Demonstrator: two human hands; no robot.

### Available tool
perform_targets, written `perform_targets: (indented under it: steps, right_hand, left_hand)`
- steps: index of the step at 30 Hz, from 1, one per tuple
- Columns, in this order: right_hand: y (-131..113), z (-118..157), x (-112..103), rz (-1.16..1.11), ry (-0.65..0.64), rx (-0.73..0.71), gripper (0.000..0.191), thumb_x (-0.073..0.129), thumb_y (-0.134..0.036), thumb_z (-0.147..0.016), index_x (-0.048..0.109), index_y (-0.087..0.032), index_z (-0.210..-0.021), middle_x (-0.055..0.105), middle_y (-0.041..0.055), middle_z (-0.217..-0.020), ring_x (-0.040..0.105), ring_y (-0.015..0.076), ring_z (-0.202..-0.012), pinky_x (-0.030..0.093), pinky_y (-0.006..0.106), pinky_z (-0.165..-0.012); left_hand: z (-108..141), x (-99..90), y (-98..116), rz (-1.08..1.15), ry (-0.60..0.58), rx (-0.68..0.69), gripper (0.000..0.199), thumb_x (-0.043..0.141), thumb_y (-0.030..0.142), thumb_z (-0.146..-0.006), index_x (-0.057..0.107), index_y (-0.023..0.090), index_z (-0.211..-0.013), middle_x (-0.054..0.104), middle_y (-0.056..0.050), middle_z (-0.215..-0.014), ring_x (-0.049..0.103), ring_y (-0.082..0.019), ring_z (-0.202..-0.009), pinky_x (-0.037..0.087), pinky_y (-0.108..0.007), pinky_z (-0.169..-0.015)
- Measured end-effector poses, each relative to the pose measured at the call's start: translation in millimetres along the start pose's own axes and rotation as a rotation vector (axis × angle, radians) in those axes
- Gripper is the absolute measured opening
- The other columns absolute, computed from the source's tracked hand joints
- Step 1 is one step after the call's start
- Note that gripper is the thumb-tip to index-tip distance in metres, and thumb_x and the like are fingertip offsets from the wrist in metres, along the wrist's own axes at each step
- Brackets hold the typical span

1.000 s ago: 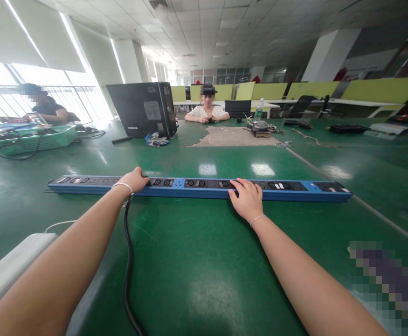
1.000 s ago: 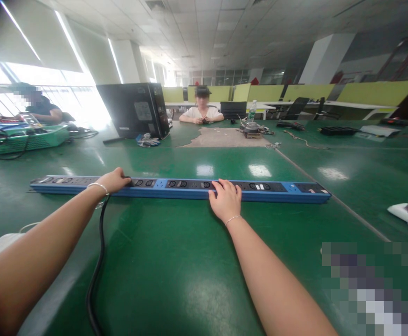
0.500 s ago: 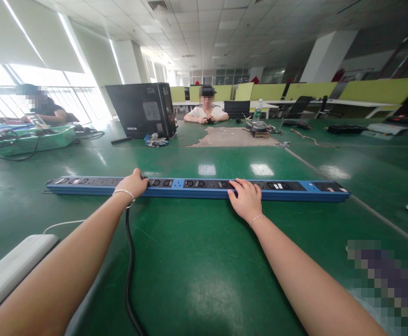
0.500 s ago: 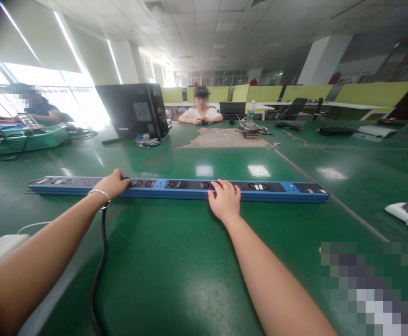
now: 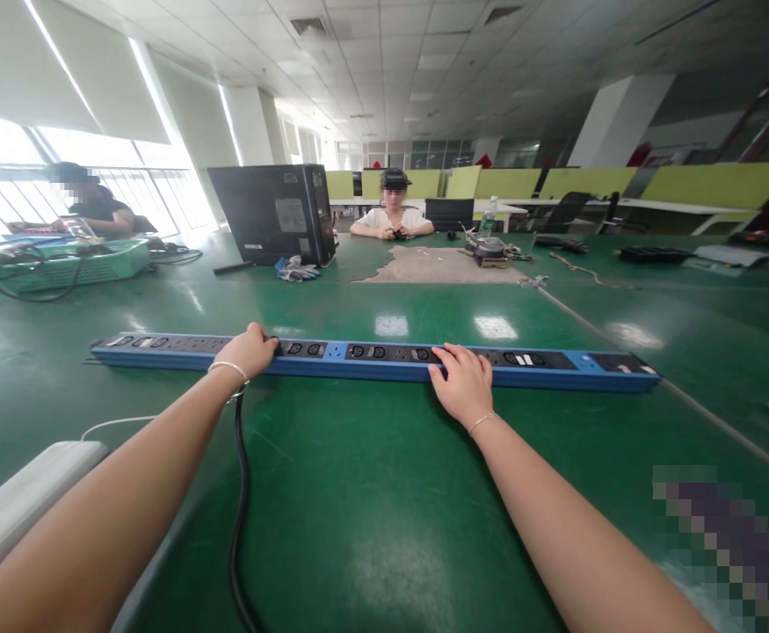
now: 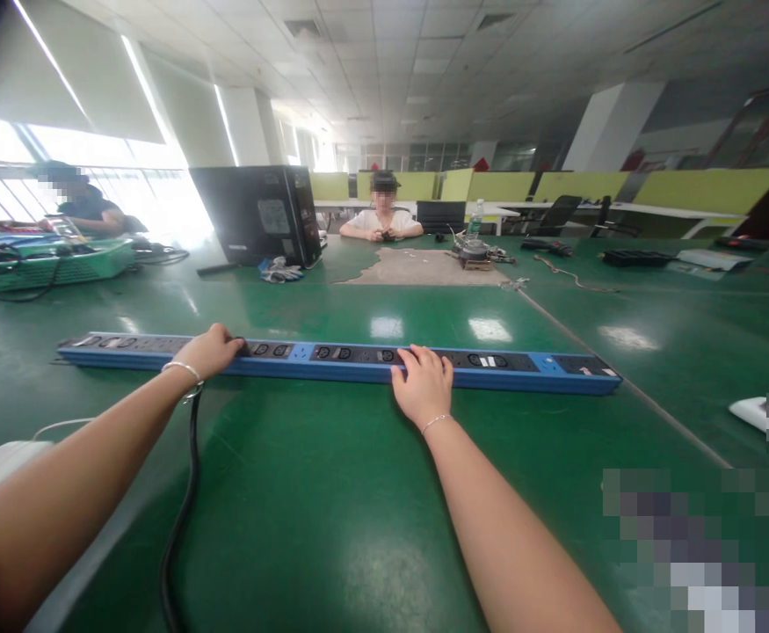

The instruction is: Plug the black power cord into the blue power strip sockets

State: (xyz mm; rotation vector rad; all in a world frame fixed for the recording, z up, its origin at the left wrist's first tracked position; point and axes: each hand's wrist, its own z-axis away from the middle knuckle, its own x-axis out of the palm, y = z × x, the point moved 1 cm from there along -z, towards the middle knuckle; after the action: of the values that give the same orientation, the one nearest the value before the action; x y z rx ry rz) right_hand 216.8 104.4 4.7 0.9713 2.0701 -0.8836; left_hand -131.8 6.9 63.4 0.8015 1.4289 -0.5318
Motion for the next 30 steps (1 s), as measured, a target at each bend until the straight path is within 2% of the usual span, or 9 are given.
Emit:
perform_targets:
  steps: [3, 5, 8, 10, 12, 15, 19, 24, 30]
  right_hand:
    - [0, 0, 1, -0.001, 0.006, 0.000, 0.035, 0.045, -0.034, -0.086, 0.063, -0.023, -0.114, 0.058, 0.0058, -0.125, 0.045, 0.0222, -0.119, 0.020, 0.044, -0.104]
    - [0, 0, 2, -0.002, 0.013, -0.003, 0.035, 0.045, -0.034, -0.086, 0.063, -0.024, -0.114, 0.058, 0.0058, -0.125, 0.045, 0.0223, -0.119, 0.020, 0.044, -0.104]
    - [1, 0, 3, -0.002, 0.020, 0.001, 0.035, 0.044, -0.033, -0.086, 0.063, -0.024, -0.113, 0.058, 0.0057, -0.125, 0.045, 0.0225, -0.119, 0.020, 0.045, -0.103]
    - [2, 0, 3, 0.003, 0.015, 0.004, 0.035, 0.044, -0.034, -0.086, 0.063, -0.024, -0.114, 0.057, 0.0057, -0.125, 0.045, 0.0226, -0.119, 0.020, 0.045, -0.104]
    - [2, 0, 3, 0.009, 0.006, 0.004, 0.035, 0.044, -0.034, -0.086, 0.063, -0.024, -0.114, 0.057, 0.0057, -0.126, 0.044, 0.0226, -0.120, 0.020, 0.045, -0.104]
    - [2, 0, 2, 0.012, -0.004, -0.005, 0.036, 0.043, -0.035, -0.087, 0.062, -0.024, -0.115, 0.057, 0.0054, -0.126, 0.044, 0.0222, -0.120, 0.020, 0.045, -0.104]
    - [2, 0, 1, 0.009, -0.012, -0.009, 0.036, 0.043, -0.034, -0.087, 0.062, -0.024, -0.116, 0.057, 0.0053, -0.127, 0.043, 0.0216, -0.121, 0.020, 0.044, -0.104]
    - [1, 0, 1, -0.001, 0.001, 0.001, 0.035, 0.044, -0.035, -0.087, 0.062, -0.025, -0.115, 0.057, 0.0051, -0.126, 0.044, 0.0214, -0.120, 0.020, 0.044, -0.104]
    - [1, 0, 2, -0.015, 0.003, 0.011, 0.035, 0.045, -0.035, -0.086, 0.063, -0.025, -0.114, 0.057, 0.0053, -0.126, 0.044, 0.0218, -0.120, 0.019, 0.044, -0.104]
  left_hand:
    - [11, -12.0, 6, 0.013, 0.025, -0.027, 0.041, 0.035, 0.046, -0.083, 0.050, 0.015, -0.105, 0.064, -0.021, -0.108, 0.061, -0.035, -0.101, 0.046, -0.042, -0.081]
    - [19, -31.7, 9, 0.063, 0.147, -0.065, 0.044, 0.033, 0.048, -0.084, 0.049, 0.013, -0.107, 0.065, -0.022, -0.105, 0.061, -0.034, -0.098, 0.046, -0.043, -0.079]
    - [29, -69.3, 14, 0.123, 0.350, -0.016, 0.046, 0.036, 0.050, -0.083, 0.048, 0.013, -0.107, 0.065, -0.017, -0.102, 0.061, -0.031, -0.098, 0.046, -0.040, -0.079]
    - [34, -87.0, 20, 0.128, 0.318, 0.049, 0.040, 0.042, 0.049, -0.080, 0.053, 0.015, -0.098, 0.066, -0.014, -0.098, 0.062, -0.026, -0.092, 0.047, -0.037, -0.078]
    - [39, -92.1, 27, 0.185, 0.171, 0.093, 0.035, 0.043, 0.046, -0.079, 0.054, 0.016, -0.094, 0.068, -0.008, -0.080, 0.063, -0.020, -0.069, 0.047, -0.030, -0.065]
    - [47, -79.5, 44, 0.261, -0.021, 0.156, 0.028, 0.043, 0.041, -0.078, 0.057, 0.017, -0.083, 0.063, -0.001, -0.059, 0.056, -0.014, -0.046, 0.041, -0.025, -0.049]
    - [54, -51.8, 73, 0.206, -0.130, 0.223, 0.034, 0.042, 0.041, -0.077, 0.055, 0.019, -0.055, 0.056, -0.001, -0.043, 0.054, -0.014, -0.042, 0.039, -0.025, -0.046]
    - [45, -29.8, 96, 0.207, -0.198, 0.265, 0.032, 0.045, 0.042, -0.075, 0.057, 0.019, -0.056, 0.063, -0.004, -0.050, 0.059, -0.016, -0.048, 0.043, -0.025, -0.050]
    - [24, -15.3, 91, 0.146, -0.241, 0.215, 0.027, 0.045, 0.037, -0.072, 0.061, 0.017, -0.065, 0.068, -0.009, -0.061, 0.064, -0.019, -0.056, 0.046, -0.025, -0.053]
